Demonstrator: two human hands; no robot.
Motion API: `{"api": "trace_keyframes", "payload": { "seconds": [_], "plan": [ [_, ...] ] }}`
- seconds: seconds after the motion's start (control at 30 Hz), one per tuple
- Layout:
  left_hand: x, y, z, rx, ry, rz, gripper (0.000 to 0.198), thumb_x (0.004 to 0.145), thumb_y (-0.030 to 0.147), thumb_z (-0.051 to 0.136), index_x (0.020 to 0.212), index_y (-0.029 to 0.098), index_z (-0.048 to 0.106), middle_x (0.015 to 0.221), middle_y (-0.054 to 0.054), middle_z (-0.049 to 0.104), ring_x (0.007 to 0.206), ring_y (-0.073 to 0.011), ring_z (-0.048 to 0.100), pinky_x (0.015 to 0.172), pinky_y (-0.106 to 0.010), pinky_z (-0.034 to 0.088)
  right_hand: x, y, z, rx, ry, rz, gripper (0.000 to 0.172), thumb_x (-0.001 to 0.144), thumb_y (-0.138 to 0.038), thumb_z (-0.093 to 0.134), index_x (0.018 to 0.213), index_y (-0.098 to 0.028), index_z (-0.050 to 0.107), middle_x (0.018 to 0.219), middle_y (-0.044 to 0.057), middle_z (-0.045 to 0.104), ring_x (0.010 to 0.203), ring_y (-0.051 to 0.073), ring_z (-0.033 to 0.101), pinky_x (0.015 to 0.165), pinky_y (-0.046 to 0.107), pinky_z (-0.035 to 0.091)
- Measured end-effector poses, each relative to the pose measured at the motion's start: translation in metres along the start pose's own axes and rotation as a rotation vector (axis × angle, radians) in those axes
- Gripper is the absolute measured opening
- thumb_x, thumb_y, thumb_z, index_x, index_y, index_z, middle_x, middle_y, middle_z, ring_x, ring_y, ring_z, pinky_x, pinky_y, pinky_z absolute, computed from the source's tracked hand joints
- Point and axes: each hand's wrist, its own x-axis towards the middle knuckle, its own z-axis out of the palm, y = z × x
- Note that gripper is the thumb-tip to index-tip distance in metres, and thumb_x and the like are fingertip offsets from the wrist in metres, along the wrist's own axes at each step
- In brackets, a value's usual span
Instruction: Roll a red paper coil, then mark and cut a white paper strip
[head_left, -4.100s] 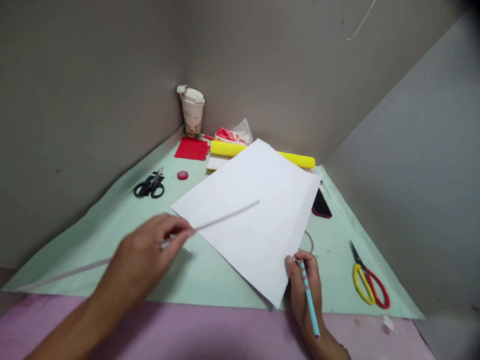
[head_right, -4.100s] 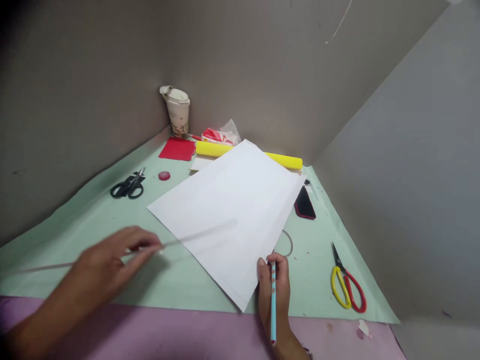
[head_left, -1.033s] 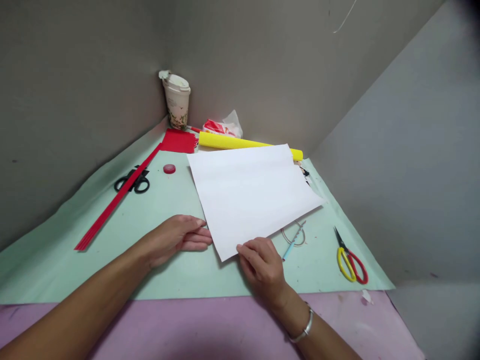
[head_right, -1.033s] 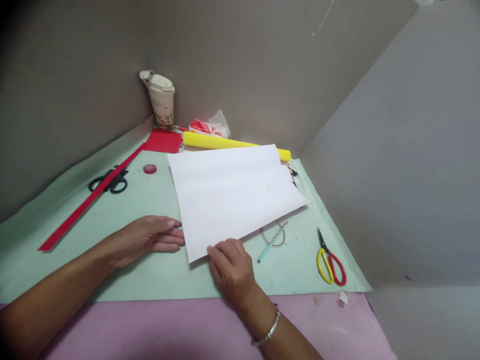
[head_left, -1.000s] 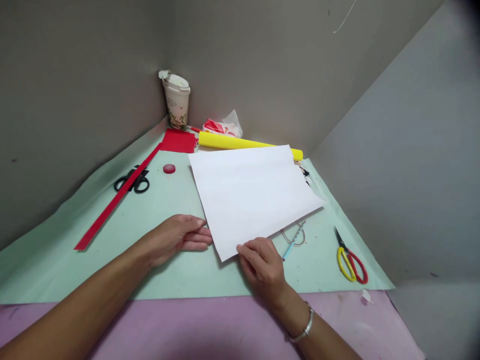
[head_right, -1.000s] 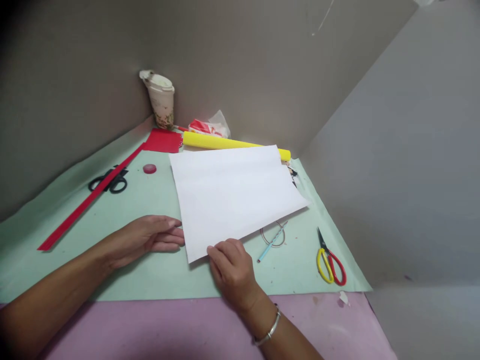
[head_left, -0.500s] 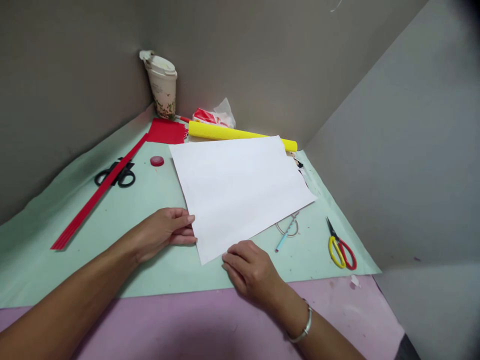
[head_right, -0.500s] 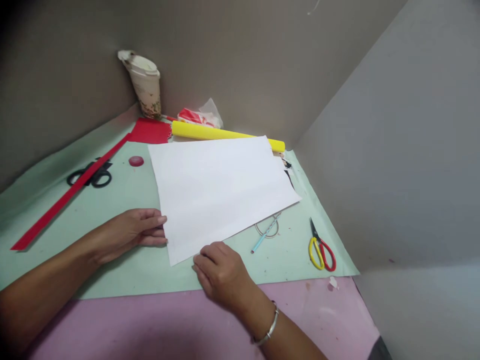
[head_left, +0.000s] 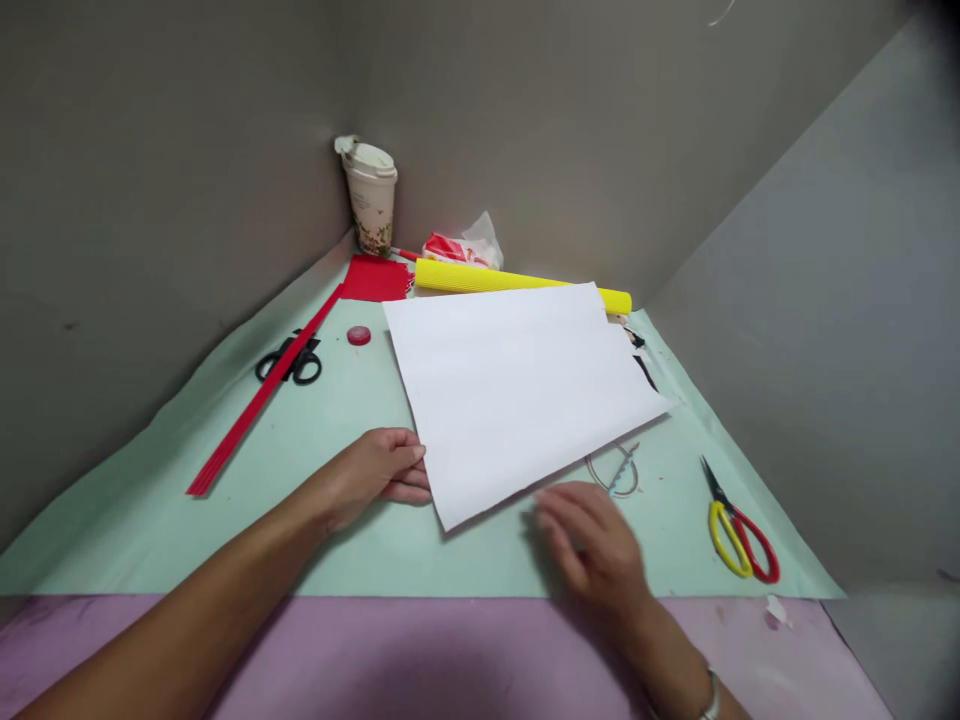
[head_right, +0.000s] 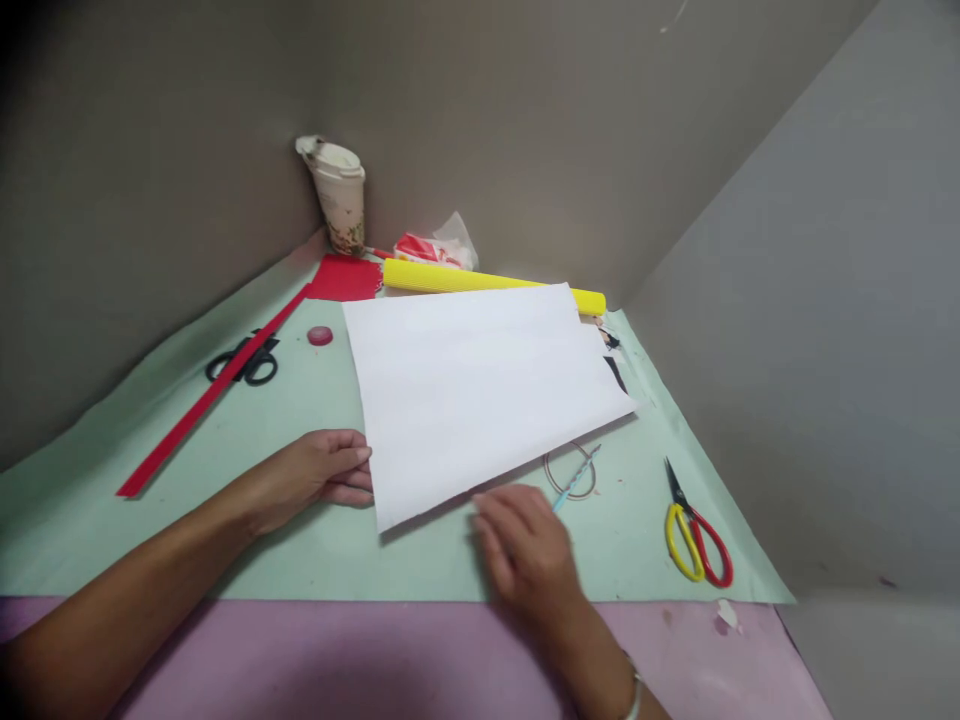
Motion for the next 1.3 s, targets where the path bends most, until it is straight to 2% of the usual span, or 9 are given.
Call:
{"api": "trace_keyframes", "payload": {
  "seconds": [0.07,0.13,0.23,0.33,0.5,0.7,0.97,1.17,1.3],
  "plan": [
    [0.000,0.000,0.001,0.007,0.002,0.004,0.023,0.078,0.039,0.077,0.079,0.018,0.066,0.088,-0.010,0.081,0.084,-0.0242,0.077,0.085,-0.038,0.063,-0.012,0.027,-0.029,-0.246,0.131,0.093,0.020,0.097,-0.016,0.057,0.112,-0.018,0.069,0.097,0.010,0.074,0.090,0.022,0.067,0.083,0.036,0.055],
    [0.001,0.000,0.001,0.017,0.012,0.008,0.023,0.079,0.040,0.075,0.079,0.018,0.066,0.089,-0.010,0.080,0.084,-0.0235,0.077,0.086,-0.038,0.063,-0.034,0.058,-0.065,-0.556,0.210,0.338,0.025,0.098,-0.028,0.053,0.108,-0.016,0.072,0.100,0.014,0.074,0.093,0.028,0.068,0.088,0.043,0.053],
    [0.002,0.003,0.000,0.053,0.042,0.002,0.024,0.078,0.041,0.076,0.079,0.019,0.067,0.084,-0.008,0.079,0.080,-0.0229,0.076,0.081,-0.036,0.063,-0.079,0.097,-0.114,-0.860,-0.046,0.689,0.050,0.097,-0.039,0.042,0.121,-0.005,0.069,0.108,0.026,0.071,0.103,0.040,0.064,0.092,0.055,0.050],
    [-0.001,0.005,-0.004,0.128,0.118,0.011,0.026,0.074,0.042,0.079,0.083,0.020,0.067,0.076,-0.005,0.076,0.074,-0.0230,0.074,0.071,-0.033,0.061,-0.122,0.120,-0.141,-0.971,-0.197,0.899,0.061,0.097,-0.041,0.035,0.132,0.003,0.061,0.109,0.032,0.068,0.105,0.045,0.063,0.088,0.056,0.050],
    [-0.033,-0.017,-0.001,0.628,0.441,0.243,0.029,0.081,0.053,0.069,0.096,0.028,0.069,0.089,-0.004,0.077,0.076,-0.0247,0.069,0.066,-0.032,0.051,-0.145,0.131,-0.148,-0.878,-0.402,0.979,0.056,0.099,-0.033,0.028,0.134,-0.003,0.060,0.115,0.026,0.069,0.108,0.039,0.066,0.093,0.049,0.050],
    [-0.060,-0.058,0.022,0.408,0.377,0.192,0.038,0.079,0.049,0.074,0.111,0.030,0.067,0.100,-0.004,0.077,0.095,-0.0265,0.071,0.082,-0.034,0.054,-0.135,0.137,-0.150,-0.900,-0.424,0.857,0.055,0.096,-0.040,0.037,0.127,-0.006,0.067,0.106,0.022,0.071,0.100,0.037,0.067,0.095,0.047,0.049],
    [-0.059,-0.046,0.038,-0.334,0.238,-0.066,0.035,0.086,0.051,0.071,0.097,0.018,0.067,0.098,-0.013,0.078,0.081,-0.0227,0.073,0.067,-0.032,0.061,-0.130,0.140,-0.158,-0.840,-0.392,0.906,0.062,0.091,-0.056,0.042,0.122,-0.009,0.069,0.099,0.020,0.070,0.096,0.038,0.065,0.087,0.047,0.050],
    [-0.056,-0.038,0.044,-0.223,0.185,-0.077,0.028,0.086,0.045,0.072,0.083,0.018,0.063,0.086,-0.009,0.077,0.065,-0.0180,0.070,0.060,-0.031,0.059,-0.118,0.139,-0.156,-0.630,-0.443,1.016,0.064,0.091,-0.051,0.039,0.141,-0.015,0.057,0.108,0.016,0.072,0.090,0.030,0.069,0.073,0.038,0.050],
    [-0.051,-0.042,0.046,-0.104,0.240,-0.011,0.026,0.079,0.042,0.075,0.086,0.021,0.060,0.087,-0.007,0.077,0.067,-0.0194,0.071,0.064,-0.034,0.060,-0.108,0.120,-0.168,-0.535,-0.340,1.207,0.068,0.083,-0.053,0.049,0.139,-0.015,0.059,0.090,0.012,0.074,0.069,0.029,0.067,0.064,0.039,0.048]
  ]
}}
